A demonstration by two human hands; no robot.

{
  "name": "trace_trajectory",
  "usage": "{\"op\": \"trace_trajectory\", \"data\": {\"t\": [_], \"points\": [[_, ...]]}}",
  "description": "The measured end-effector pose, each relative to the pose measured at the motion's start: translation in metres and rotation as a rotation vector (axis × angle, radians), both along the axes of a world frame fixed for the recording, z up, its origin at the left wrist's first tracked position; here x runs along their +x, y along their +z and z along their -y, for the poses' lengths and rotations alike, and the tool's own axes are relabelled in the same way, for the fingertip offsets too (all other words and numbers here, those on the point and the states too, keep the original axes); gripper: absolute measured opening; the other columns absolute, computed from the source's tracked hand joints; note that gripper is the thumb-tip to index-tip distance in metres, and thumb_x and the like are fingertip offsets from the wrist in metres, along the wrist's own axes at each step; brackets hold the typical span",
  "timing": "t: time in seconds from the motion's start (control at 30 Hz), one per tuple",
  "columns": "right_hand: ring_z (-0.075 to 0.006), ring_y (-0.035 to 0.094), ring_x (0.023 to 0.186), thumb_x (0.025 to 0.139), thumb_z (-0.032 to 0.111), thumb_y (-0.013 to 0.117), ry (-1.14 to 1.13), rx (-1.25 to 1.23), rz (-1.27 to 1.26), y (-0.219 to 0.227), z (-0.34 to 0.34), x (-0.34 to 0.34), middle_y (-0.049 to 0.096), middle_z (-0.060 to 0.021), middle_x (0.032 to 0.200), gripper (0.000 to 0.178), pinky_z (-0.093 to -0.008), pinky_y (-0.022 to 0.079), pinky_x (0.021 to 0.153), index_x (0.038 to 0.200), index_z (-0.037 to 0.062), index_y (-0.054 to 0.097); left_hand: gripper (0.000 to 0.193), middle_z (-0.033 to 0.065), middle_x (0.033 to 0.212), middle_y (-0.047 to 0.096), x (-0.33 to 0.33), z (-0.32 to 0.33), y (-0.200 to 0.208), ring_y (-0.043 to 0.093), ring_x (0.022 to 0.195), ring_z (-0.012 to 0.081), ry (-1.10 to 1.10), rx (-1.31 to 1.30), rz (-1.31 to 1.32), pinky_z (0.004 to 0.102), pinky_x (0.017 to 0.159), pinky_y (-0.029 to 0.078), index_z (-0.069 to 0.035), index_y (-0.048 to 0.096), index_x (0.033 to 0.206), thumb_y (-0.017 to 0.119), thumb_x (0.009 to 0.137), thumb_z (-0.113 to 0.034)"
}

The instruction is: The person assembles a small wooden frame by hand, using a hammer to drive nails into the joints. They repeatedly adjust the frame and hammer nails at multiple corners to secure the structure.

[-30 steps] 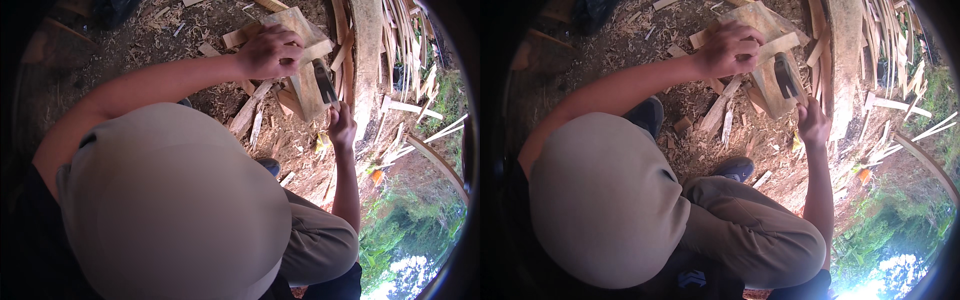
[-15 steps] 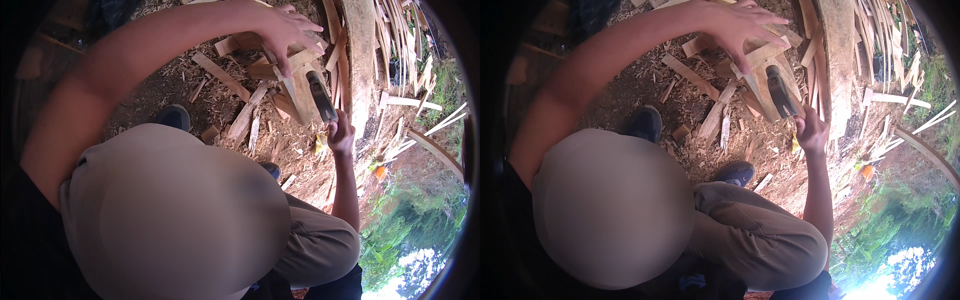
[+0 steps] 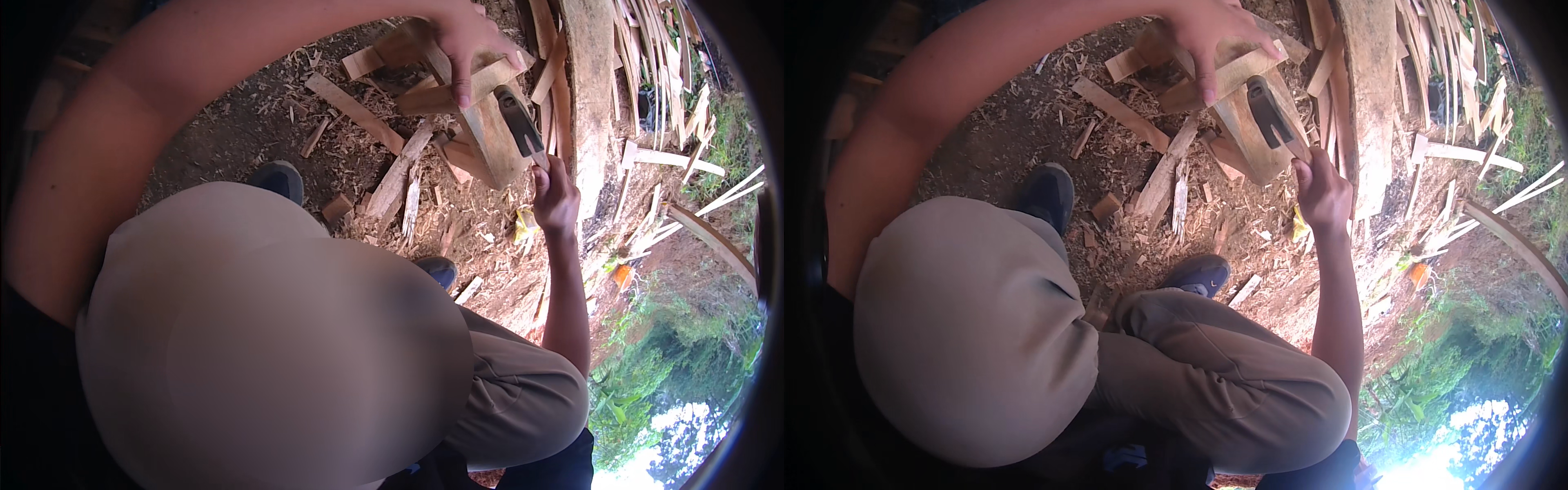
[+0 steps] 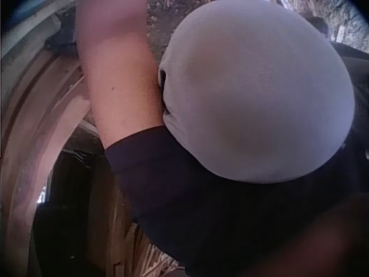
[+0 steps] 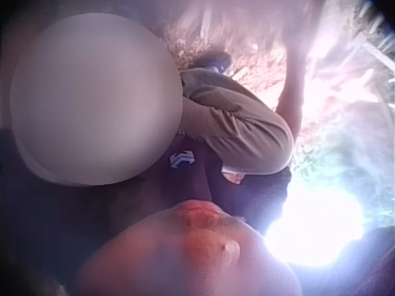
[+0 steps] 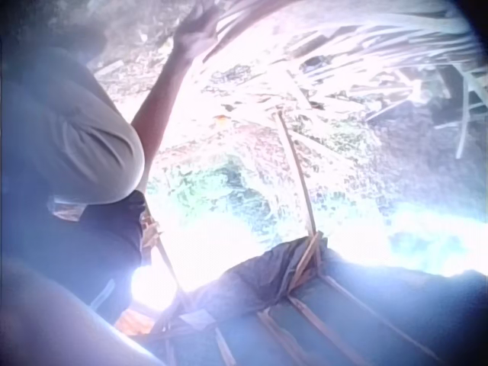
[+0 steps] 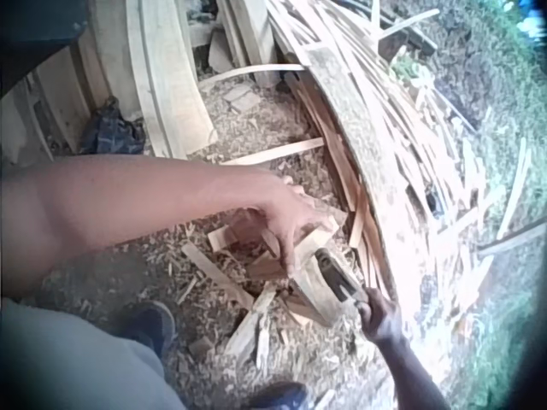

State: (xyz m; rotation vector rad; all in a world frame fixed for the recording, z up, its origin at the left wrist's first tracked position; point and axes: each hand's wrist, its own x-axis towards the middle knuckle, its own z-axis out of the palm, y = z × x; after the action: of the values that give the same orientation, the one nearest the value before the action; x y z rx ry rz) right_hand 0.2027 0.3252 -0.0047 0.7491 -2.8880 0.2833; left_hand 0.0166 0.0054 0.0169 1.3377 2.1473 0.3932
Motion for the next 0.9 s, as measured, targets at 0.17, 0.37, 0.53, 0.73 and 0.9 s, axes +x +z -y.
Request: {"op": "trace_trajectory", "data": {"t": [0.17,0.37,0.53,0.73,0.9], "points": [[-0.0273,0.069,0.054,0.109,0.040,0.049,0.191,-0.189,-0.187,-0.002,-0.005,0.000,0.067,-0.0133,0.070,0.045,-0.0410,0.052,0.047,0.104,-0.0018,0.064,0.134,0.0221,0.164,0.032,0.009,0.009,-0.002,0.031,0.151,0.0402,-0.012,0.063,-0.103,0.0529,0.122,0.025,-0.015,0.029,0.162,0.088,0.056,-0.073],[-0.0273,0.067,0.052,0.110,0.041,0.046,0.195,-0.146,-0.142,0.000,-0.002,-0.006,0.064,-0.0132,0.065,0.045,-0.0400,0.051,0.045,0.103,0.0004,0.063,0.133,0.0209,0.166,0.028,0.013,0.005,0.016,0.028,0.152,0.0397,0.054,-0.081,-0.042,0.0555,0.121,0.025,-0.017,0.030,0.161,0.088,0.056,-0.073],[-0.0278,0.069,0.055,0.111,0.038,0.042,-0.030,-0.016,0.062,-0.012,-0.001,-0.005,0.064,-0.0141,0.066,0.044,-0.0383,0.053,0.047,0.109,-0.0005,0.063,0.132,0.0206,0.164,0.031,0.024,0.011,0.019,0.029,0.151,0.0433,0.070,-0.018,-0.076,0.0612,0.119,0.025,-0.019,0.031,0.161,0.088,0.055,-0.074],[-0.0332,0.071,0.060,0.110,0.031,0.042,0.031,-0.208,0.078,-0.009,-0.009,-0.004,0.067,-0.0181,0.076,0.037,-0.0420,0.055,0.052,0.113,0.0018,0.064,0.128,0.0183,0.163,0.035,0.023,0.009,0.023,0.033,0.150,0.0397,0.042,-0.073,-0.118,0.0591,0.118,0.029,-0.020,0.034,0.159,0.087,0.056,-0.075],[-0.0329,0.068,0.056,0.111,0.039,0.037,0.020,-0.198,0.025,-0.004,-0.008,0.002,0.070,-0.0204,0.089,0.049,-0.0445,0.050,0.050,0.114,-0.0017,0.064,0.130,0.0200,0.165,0.030,0.020,0.003,0.025,0.031,0.151,0.0401,0.096,-0.149,-0.078,0.0590,0.119,0.027,-0.018,0.034,0.158,0.088,0.055,-0.075]]}}
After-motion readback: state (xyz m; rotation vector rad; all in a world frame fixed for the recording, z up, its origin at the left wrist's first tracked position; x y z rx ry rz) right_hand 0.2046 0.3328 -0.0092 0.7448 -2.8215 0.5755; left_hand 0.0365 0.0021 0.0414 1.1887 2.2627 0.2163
